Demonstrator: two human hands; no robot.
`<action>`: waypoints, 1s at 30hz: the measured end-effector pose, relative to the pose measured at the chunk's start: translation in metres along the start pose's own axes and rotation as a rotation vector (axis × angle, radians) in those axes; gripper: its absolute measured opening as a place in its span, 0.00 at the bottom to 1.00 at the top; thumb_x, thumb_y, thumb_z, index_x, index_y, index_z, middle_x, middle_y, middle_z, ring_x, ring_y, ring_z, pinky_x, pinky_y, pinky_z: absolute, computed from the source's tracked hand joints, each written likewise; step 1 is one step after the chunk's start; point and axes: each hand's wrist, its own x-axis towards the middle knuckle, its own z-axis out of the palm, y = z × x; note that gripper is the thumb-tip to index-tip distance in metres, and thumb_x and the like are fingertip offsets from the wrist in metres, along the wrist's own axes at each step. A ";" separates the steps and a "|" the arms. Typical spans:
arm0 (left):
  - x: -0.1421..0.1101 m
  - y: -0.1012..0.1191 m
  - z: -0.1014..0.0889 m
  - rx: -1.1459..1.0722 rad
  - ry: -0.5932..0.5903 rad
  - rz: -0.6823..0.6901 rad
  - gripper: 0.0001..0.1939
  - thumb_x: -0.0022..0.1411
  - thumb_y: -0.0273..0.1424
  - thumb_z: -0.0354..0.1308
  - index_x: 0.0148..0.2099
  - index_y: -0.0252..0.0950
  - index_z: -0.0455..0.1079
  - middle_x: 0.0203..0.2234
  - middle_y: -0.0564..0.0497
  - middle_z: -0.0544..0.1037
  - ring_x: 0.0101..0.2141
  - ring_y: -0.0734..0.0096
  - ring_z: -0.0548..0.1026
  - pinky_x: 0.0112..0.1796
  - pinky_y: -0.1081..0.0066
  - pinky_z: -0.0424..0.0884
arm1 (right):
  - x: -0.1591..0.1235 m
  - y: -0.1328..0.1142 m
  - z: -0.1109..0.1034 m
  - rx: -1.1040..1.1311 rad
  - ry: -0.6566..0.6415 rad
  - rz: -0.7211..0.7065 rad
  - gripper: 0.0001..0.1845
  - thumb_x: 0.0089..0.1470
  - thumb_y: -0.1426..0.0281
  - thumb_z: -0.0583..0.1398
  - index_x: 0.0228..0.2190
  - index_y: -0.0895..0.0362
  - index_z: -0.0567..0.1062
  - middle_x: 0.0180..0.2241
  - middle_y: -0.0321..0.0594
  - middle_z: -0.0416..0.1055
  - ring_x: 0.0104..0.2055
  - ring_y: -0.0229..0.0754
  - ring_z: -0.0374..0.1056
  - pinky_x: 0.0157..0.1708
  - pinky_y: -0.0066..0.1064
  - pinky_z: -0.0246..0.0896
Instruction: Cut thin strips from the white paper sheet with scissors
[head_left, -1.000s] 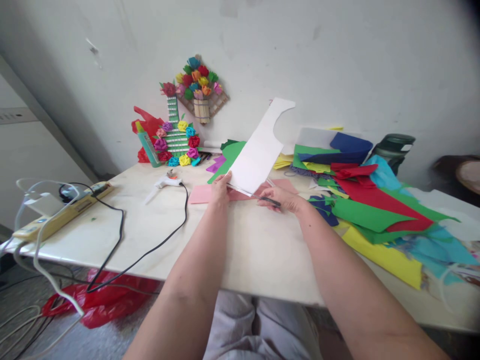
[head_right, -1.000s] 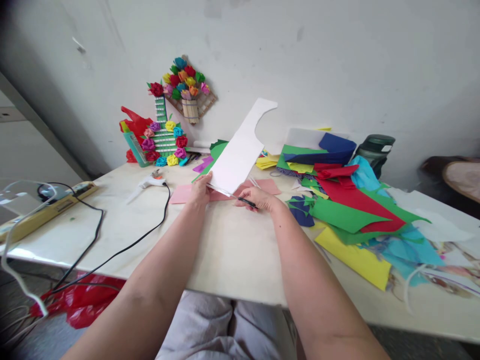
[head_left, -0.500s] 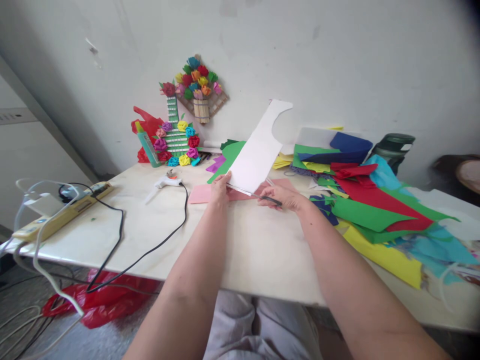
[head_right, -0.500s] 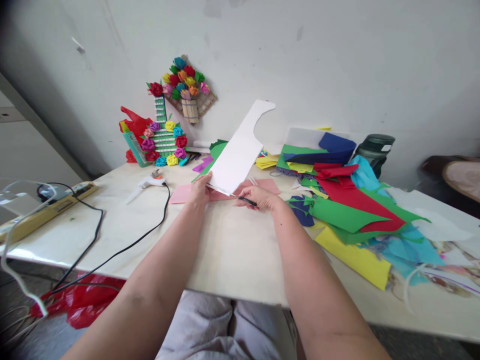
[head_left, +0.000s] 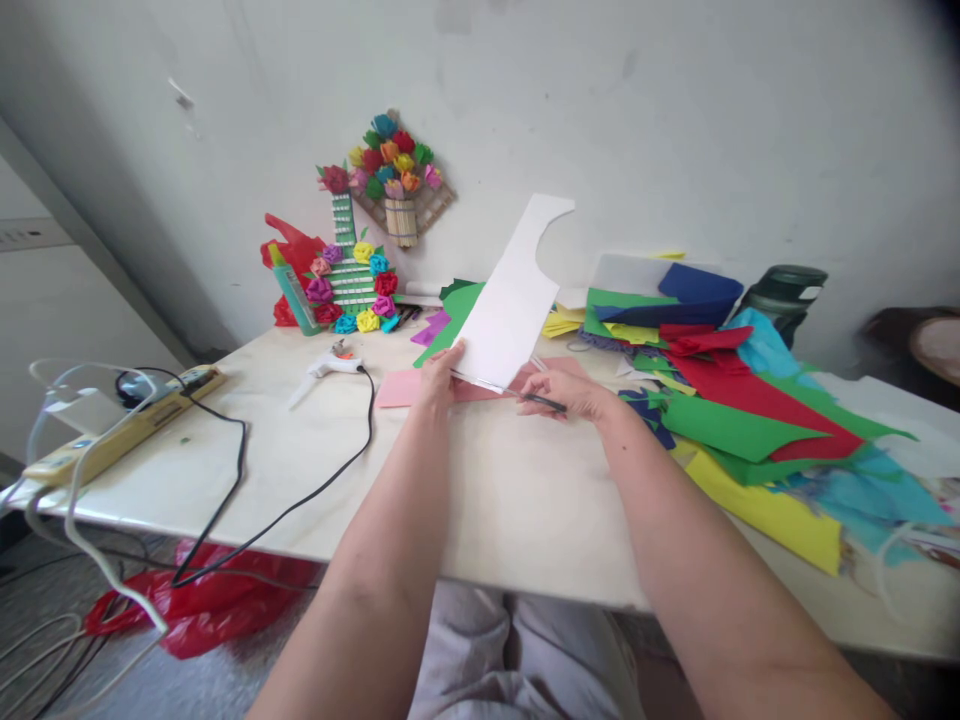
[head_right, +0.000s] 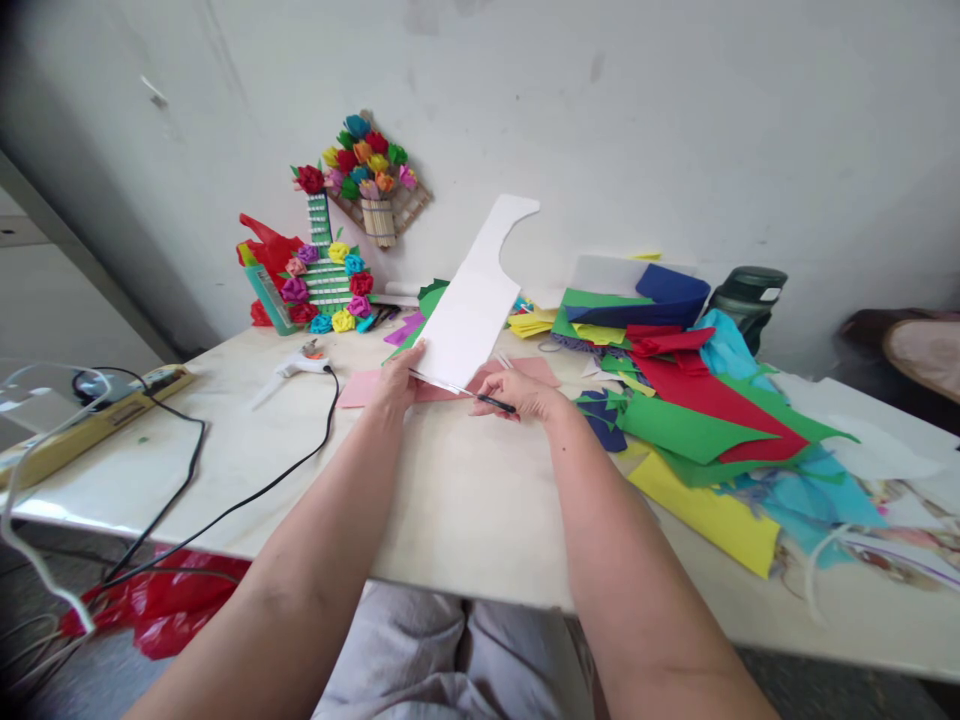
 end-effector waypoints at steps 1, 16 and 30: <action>-0.001 0.001 0.000 0.017 -0.007 -0.003 0.16 0.37 0.34 0.68 0.27 0.30 0.69 0.20 0.48 0.74 0.22 0.70 0.72 0.27 0.71 0.69 | 0.000 0.000 0.000 -0.004 -0.004 0.007 0.20 0.35 0.60 0.66 0.26 0.61 0.69 0.12 0.28 0.60 0.12 0.27 0.52 0.11 0.20 0.43; -0.008 0.005 0.003 0.076 0.003 -0.026 0.17 0.34 0.35 0.69 0.24 0.32 0.67 0.18 0.51 0.72 0.20 0.71 0.70 0.25 0.70 0.67 | 0.000 0.002 -0.002 -0.013 -0.055 0.050 0.19 0.37 0.59 0.65 0.26 0.61 0.70 0.11 0.30 0.61 0.12 0.27 0.53 0.11 0.20 0.47; -0.011 0.003 0.005 0.052 0.010 0.019 0.17 0.32 0.34 0.70 0.22 0.32 0.65 0.17 0.52 0.72 0.20 0.75 0.68 0.24 0.73 0.66 | 0.007 0.004 0.006 -0.050 -0.037 0.071 0.21 0.36 0.57 0.65 0.24 0.60 0.67 0.12 0.28 0.59 0.12 0.27 0.53 0.10 0.20 0.45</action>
